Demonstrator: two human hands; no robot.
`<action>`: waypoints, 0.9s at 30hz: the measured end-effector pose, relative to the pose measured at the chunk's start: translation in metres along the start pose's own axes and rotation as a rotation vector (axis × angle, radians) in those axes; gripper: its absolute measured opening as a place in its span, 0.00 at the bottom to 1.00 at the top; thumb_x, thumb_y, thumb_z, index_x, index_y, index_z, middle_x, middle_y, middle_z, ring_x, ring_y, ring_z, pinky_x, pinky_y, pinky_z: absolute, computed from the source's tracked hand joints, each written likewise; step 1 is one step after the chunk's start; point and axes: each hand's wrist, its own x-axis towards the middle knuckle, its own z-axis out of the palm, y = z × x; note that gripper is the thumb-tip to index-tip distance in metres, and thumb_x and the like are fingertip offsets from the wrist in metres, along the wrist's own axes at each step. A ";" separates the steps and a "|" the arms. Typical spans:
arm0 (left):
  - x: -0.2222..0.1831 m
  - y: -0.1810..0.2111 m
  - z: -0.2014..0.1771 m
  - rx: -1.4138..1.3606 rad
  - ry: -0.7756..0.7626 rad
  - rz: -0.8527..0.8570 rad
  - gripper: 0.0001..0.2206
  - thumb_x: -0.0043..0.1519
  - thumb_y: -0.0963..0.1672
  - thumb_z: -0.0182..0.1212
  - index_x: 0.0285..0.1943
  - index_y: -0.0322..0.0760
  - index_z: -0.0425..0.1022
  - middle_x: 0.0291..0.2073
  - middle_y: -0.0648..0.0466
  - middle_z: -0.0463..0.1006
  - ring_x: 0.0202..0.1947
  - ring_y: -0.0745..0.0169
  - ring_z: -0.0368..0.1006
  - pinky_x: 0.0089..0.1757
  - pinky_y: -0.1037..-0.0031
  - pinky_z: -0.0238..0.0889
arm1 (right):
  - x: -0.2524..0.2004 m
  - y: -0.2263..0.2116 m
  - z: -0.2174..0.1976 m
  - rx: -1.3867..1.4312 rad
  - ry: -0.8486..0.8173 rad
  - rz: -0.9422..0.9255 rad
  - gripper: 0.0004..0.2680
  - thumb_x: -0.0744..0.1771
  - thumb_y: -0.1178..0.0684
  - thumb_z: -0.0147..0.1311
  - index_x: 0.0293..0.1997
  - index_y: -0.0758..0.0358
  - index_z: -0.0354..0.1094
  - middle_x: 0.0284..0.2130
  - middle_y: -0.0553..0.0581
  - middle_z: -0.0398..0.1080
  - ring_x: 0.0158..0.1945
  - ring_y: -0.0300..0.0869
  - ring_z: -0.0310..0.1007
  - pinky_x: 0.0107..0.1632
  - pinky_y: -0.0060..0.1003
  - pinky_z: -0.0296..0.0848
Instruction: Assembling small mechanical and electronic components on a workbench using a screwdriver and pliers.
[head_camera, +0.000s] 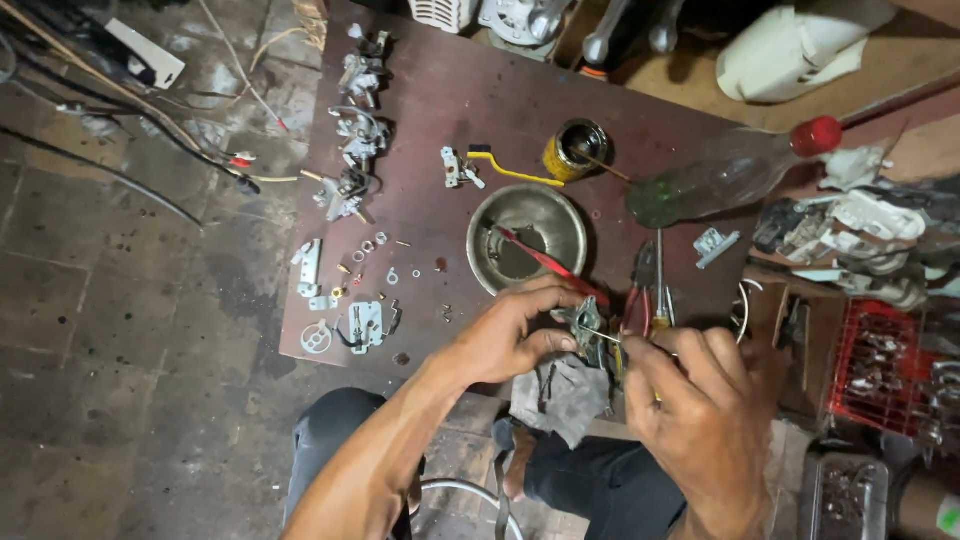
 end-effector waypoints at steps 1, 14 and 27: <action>0.000 0.001 -0.001 0.043 -0.010 0.012 0.16 0.56 0.40 0.65 0.53 0.30 0.71 0.47 0.49 0.75 0.45 0.52 0.74 0.47 0.66 0.66 | 0.000 -0.002 -0.002 0.005 -0.027 0.016 0.08 0.60 0.59 0.60 0.39 0.54 0.76 0.33 0.46 0.69 0.35 0.43 0.64 0.51 0.47 0.58; 0.002 0.003 0.003 0.128 -0.064 -0.081 0.18 0.54 0.38 0.64 0.53 0.28 0.72 0.45 0.48 0.75 0.38 0.55 0.72 0.38 0.70 0.65 | -0.001 -0.018 0.006 0.091 -0.111 0.189 0.07 0.61 0.57 0.57 0.40 0.58 0.77 0.31 0.53 0.69 0.35 0.46 0.65 0.42 0.42 0.58; -0.001 0.000 0.002 -0.107 -0.054 -0.178 0.17 0.56 0.36 0.64 0.55 0.28 0.72 0.46 0.53 0.74 0.42 0.64 0.71 0.44 0.75 0.65 | -0.004 -0.016 -0.001 0.093 -0.012 0.200 0.08 0.60 0.59 0.60 0.40 0.59 0.77 0.33 0.51 0.70 0.34 0.45 0.64 0.42 0.41 0.57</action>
